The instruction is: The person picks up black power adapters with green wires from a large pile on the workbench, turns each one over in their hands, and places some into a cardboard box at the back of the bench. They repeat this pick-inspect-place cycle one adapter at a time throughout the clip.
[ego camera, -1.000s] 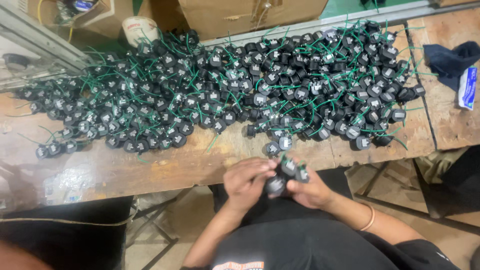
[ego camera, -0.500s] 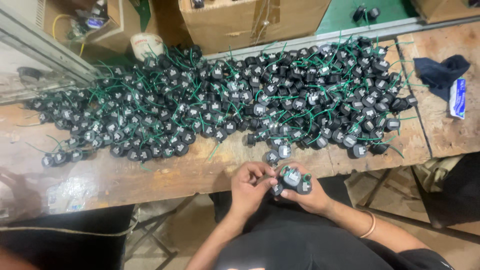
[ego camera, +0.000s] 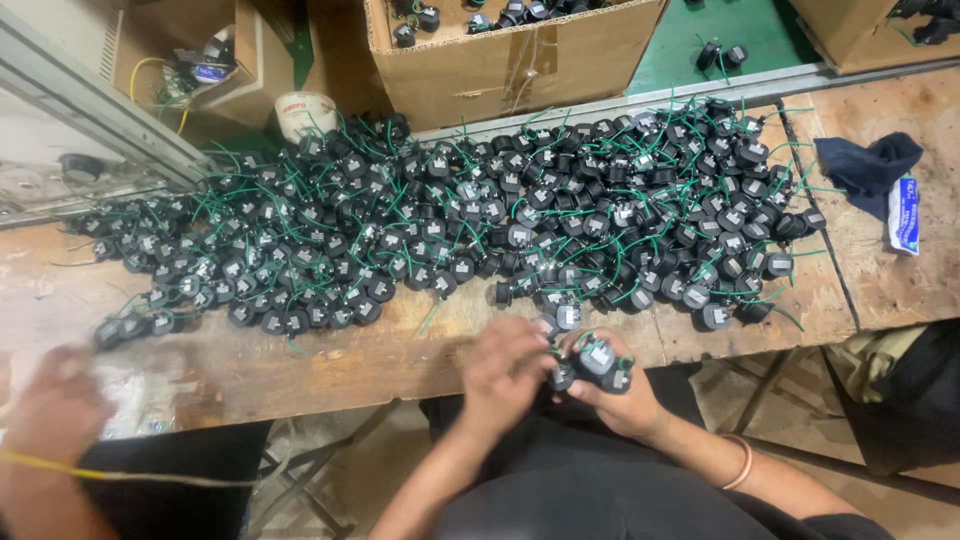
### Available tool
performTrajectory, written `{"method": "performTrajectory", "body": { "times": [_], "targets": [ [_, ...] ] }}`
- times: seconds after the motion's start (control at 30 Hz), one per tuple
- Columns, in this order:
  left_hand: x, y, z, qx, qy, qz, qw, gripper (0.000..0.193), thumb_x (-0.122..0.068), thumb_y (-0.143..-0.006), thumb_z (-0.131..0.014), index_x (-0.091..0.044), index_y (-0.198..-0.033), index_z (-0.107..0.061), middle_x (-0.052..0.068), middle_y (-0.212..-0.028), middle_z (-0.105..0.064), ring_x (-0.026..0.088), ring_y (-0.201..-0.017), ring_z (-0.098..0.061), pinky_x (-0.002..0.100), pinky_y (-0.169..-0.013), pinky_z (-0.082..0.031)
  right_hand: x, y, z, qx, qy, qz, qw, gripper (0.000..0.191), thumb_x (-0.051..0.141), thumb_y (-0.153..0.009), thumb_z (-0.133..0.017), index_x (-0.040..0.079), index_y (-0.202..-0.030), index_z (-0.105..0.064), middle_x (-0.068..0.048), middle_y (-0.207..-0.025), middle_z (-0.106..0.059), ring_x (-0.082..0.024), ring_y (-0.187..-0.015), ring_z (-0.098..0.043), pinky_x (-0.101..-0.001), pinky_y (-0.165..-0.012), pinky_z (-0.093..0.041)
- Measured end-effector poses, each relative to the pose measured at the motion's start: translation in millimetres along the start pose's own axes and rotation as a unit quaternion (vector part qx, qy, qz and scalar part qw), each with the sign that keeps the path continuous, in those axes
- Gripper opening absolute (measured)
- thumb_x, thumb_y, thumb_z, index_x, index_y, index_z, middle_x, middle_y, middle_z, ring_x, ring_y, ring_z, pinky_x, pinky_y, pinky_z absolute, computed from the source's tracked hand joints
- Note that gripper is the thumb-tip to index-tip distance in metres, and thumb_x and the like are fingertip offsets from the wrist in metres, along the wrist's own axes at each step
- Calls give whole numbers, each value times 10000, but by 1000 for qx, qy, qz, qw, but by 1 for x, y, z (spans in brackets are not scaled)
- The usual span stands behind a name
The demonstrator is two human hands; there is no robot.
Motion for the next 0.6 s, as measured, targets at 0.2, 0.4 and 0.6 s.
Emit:
{"method": "performTrajectory", "body": {
  "times": [0.2, 0.4, 0.6],
  "targets": [
    [39, -23, 7, 16, -221, 11, 975, 430, -24, -818, -776, -47, -1243, -718, 135, -1111, -728, 351, -1059, -663, 420, -926, -530, -4, 3, 8, -38, -216, -84, 972, 515, 63, -920, -730, 97, -1350, -449, -137, -1295, -507, -351, -1126, -634, -356, -650, -596],
    [57, -4, 24, -106, -102, 133, 980, 222, -14, -865, -757, -73, -1079, -766, 101, -1036, -761, 248, -1002, -708, 350, -909, -555, -2, 4, 11, -43, -288, -84, 953, 548, 121, -980, -712, 117, -1450, -431, -155, -1372, -509, -357, -1159, -634, -364, -676, -598],
    [8, 12, 27, -68, 108, 132, 983, 161, 19, -856, -774, -54, -998, -759, 74, -984, -786, 220, -915, -750, 323, -767, -584, -5, -2, -1, -62, -268, -96, 956, 594, 83, -896, -736, 143, -1394, -418, -129, -1395, -539, -311, -1312, -580, -484, -1043, -530]
  ]
}}
Point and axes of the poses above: each hand's wrist, its own y-axis away from the middle knuckle, its own z-axis out of the back of the hand, x = y × z, the point moved 3 cm from there along -y, towards the middle knuckle
